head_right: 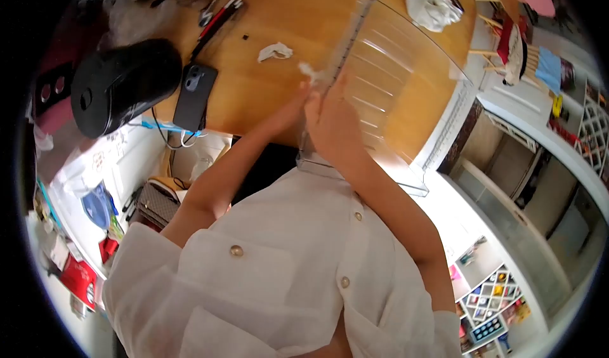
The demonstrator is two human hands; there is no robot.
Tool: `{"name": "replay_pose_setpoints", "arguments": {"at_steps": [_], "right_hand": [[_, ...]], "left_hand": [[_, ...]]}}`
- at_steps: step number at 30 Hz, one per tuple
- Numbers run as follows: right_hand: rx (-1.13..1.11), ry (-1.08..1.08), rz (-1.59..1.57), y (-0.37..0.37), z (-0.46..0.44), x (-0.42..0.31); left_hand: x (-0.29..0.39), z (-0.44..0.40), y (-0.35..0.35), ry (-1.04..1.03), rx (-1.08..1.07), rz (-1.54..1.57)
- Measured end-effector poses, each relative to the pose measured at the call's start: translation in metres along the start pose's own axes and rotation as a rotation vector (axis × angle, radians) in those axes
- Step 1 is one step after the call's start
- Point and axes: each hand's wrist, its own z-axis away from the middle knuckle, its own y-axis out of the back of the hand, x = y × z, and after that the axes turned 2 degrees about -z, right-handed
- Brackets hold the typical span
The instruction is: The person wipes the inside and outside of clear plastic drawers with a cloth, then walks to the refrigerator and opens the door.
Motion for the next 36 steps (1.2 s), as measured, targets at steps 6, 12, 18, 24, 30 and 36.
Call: {"name": "replay_pose_setpoints", "arguments": {"at_steps": [6, 12, 18, 24, 30, 36], "right_hand": [[0.006, 0.004, -0.024, 0.005, 0.001, -0.005], [-0.023, -0.026, -0.022, 0.007, -0.001, -0.002], [0.029, -0.052, -0.111, 0.01, -0.002, -0.009], [0.0, -0.044, -0.34, 0.0, -0.006, 0.008], [0.192, 0.036, -0.736, 0.012, 0.017, 0.019], [-0.068, 0.264, -1.257, 0.115, 0.078, 0.053]], "left_hand": [[0.036, 0.037, -0.024, 0.056, 0.083, 0.227], [0.056, -0.062, -0.003, -0.141, 0.179, 0.343], [0.023, -0.086, 0.018, 0.032, 0.286, 0.157], [0.013, -0.009, 0.025, 0.204, 0.525, -0.012], [0.111, 0.06, -0.036, -0.347, 0.927, -0.181], [0.163, 0.036, -0.161, -0.494, 0.296, -1.017]]}}
